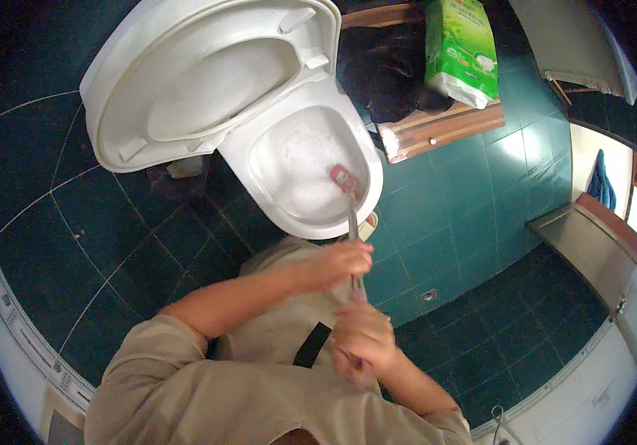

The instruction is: The person scrubs the inside of a toilet bowl using a long-handled toilet brush. They move the brush in circular and back-and-forth motions to clean the bowl's interior surfaces. The person then flushes the toilet to rinse the bowl.

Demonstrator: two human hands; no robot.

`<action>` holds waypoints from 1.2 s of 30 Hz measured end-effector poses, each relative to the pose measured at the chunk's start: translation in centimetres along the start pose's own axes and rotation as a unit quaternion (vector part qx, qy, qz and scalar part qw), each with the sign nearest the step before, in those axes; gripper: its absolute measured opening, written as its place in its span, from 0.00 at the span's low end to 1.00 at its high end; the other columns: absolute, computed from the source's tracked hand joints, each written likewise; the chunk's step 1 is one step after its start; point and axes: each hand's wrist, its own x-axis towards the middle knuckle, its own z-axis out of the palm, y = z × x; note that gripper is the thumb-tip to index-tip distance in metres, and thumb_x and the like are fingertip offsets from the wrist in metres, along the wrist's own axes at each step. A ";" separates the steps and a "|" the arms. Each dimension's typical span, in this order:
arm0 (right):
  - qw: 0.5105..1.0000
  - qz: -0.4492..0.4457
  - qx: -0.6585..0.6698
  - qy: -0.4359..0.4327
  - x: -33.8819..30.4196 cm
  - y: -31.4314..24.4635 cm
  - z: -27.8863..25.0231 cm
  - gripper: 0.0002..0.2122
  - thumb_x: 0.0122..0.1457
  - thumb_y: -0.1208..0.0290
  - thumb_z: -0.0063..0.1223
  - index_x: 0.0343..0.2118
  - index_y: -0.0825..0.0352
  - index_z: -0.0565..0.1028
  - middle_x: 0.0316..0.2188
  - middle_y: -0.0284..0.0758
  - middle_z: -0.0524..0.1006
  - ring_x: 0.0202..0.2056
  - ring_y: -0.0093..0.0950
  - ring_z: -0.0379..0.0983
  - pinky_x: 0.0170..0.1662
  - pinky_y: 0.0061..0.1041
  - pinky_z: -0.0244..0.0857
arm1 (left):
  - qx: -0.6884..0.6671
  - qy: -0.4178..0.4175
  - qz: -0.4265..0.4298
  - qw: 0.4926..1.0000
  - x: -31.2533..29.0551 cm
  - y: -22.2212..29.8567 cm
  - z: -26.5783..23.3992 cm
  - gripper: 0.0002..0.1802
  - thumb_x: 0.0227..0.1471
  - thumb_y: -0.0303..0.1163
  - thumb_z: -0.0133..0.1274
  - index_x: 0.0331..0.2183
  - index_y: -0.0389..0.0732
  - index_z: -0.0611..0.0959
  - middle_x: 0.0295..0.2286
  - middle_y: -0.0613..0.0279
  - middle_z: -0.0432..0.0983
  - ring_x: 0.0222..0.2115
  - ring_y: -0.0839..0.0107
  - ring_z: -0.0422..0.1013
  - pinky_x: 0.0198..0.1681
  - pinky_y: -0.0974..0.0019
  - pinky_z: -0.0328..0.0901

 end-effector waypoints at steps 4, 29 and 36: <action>0.996 -0.070 -0.007 -0.057 3.0 4.7 5.1 0.10 0.33 0.80 0.54 0.13 0.63 0.62 0.15 0.35 0.65 0.18 0.35 0.63 0.23 0.31 0.55 | 0.019 0.014 -0.017 1.000 -3.0 -5.1 -2.9 0.08 0.44 0.24 0.52 0.32 0.38 0.76 0.35 0.55 0.75 0.46 0.53 0.69 0.54 0.55 0.62; 0.893 0.138 -0.222 -0.366 -9.5 -2.7 -0.1 0.30 0.37 0.78 0.58 0.50 0.63 0.69 0.58 0.49 0.55 0.57 0.52 0.56 0.58 0.45 0.57 | 0.230 -0.099 0.102 0.963 -2.5 -1.7 3.5 0.03 0.43 0.31 0.50 0.26 0.45 0.75 0.28 0.63 0.71 0.40 0.60 0.69 0.57 0.47 0.56; 0.724 0.614 0.290 0.120 -16.7 -2.9 -0.6 0.30 0.63 0.50 0.40 0.64 0.58 0.49 0.60 0.48 0.56 0.55 0.43 0.63 0.49 0.38 0.68 | 0.174 -0.068 0.169 0.968 -4.4 -1.4 13.5 0.03 0.43 0.33 0.50 0.21 0.48 0.73 0.22 0.69 0.68 0.30 0.67 0.67 0.51 0.53 0.59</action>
